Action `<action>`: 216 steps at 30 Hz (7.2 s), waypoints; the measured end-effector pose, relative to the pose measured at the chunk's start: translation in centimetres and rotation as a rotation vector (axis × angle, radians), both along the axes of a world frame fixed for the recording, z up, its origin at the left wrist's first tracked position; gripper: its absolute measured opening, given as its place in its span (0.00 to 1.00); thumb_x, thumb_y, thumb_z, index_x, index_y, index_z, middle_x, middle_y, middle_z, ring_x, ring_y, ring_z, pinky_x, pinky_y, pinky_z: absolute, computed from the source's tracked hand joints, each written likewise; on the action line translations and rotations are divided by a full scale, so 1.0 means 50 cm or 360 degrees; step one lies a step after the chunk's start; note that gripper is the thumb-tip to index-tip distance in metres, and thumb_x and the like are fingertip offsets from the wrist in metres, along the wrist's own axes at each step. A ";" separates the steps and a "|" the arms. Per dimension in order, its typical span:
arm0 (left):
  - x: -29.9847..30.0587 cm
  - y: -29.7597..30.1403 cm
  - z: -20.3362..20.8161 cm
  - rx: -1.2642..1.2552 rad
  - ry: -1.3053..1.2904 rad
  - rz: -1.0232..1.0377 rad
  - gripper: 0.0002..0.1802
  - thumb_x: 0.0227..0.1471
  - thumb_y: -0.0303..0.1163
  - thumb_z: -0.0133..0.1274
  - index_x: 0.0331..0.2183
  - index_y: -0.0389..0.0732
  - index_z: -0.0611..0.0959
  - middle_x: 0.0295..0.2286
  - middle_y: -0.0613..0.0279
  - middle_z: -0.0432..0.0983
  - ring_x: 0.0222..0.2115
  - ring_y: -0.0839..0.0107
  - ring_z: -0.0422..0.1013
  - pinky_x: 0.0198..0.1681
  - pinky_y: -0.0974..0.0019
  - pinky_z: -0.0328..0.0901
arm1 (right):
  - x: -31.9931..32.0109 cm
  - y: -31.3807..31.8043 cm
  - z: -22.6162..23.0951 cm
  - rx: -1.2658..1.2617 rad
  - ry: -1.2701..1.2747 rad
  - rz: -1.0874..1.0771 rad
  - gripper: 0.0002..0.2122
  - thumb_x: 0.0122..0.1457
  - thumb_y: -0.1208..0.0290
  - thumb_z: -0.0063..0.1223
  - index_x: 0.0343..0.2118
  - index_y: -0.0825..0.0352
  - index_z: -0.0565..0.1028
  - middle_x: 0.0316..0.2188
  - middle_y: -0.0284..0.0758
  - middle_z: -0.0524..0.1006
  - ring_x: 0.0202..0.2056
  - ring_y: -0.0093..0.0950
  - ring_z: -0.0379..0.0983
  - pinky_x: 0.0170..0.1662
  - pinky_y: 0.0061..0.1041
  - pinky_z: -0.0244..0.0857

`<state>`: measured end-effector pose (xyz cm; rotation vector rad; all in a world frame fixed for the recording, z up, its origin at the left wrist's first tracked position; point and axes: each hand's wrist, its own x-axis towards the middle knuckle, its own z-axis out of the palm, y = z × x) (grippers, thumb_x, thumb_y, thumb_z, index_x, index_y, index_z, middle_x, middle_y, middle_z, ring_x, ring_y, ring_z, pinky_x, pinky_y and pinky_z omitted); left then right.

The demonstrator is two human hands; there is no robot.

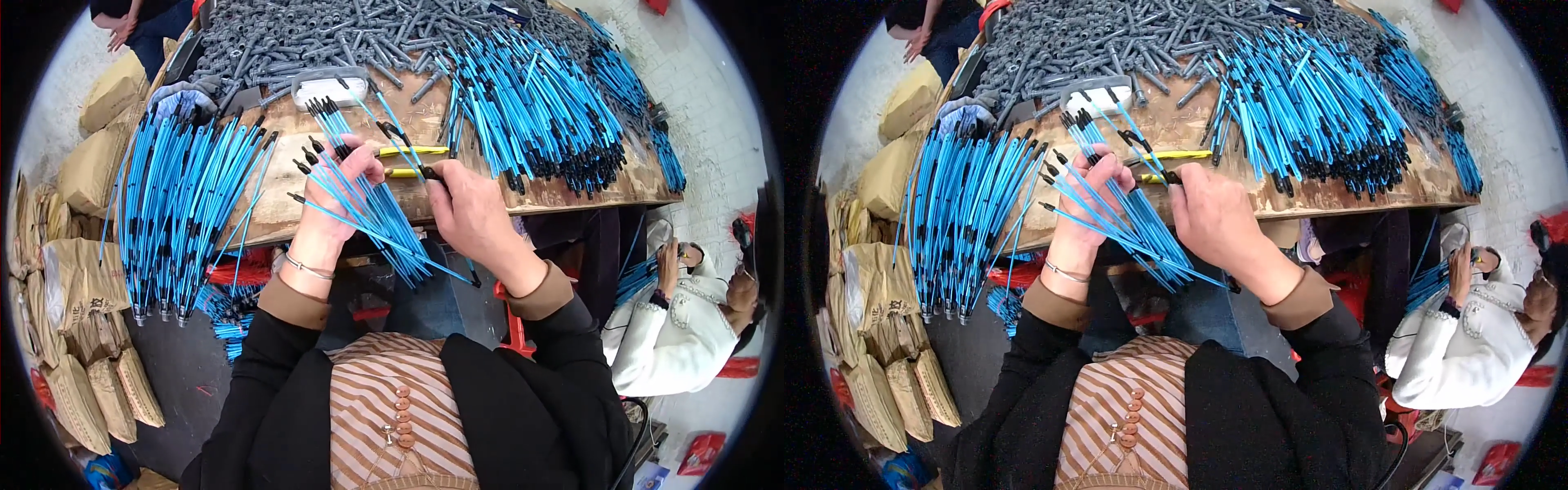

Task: Assembling bundles of blue wires into a circular connector using pliers.

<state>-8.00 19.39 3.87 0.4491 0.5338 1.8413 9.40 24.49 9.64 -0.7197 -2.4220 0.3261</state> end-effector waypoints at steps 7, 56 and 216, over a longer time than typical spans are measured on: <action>0.000 0.009 0.010 -0.0012 -0.0023 -0.0071 0.14 0.47 0.19 0.52 0.38 0.41 0.73 0.23 0.60 0.71 0.23 0.70 0.68 0.30 0.71 0.67 | -0.007 -0.007 -0.001 -0.0055 -0.0074 0.0047 0.05 0.51 0.76 0.48 0.28 0.69 0.66 0.18 0.43 0.72 0.20 0.42 0.70 0.24 0.36 0.63; -0.034 -0.013 -0.022 0.0332 -0.0168 -0.0313 0.13 0.54 0.26 0.47 0.43 0.41 0.74 0.35 0.48 0.75 0.36 0.55 0.74 0.42 0.57 0.70 | -0.029 0.007 0.048 -0.0045 -0.0283 0.0232 0.08 0.53 0.72 0.50 0.22 0.70 0.70 0.13 0.38 0.71 0.13 0.34 0.66 0.19 0.29 0.60; 0.000 -0.197 -0.020 -0.0417 0.0566 0.0005 0.11 0.47 0.17 0.52 0.36 0.33 0.79 0.27 0.57 0.77 0.27 0.71 0.74 0.35 0.73 0.69 | -0.172 -0.017 0.025 -0.1330 0.0484 0.0894 0.06 0.49 0.76 0.57 0.31 0.68 0.77 0.19 0.29 0.73 0.20 0.15 0.63 0.23 0.14 0.57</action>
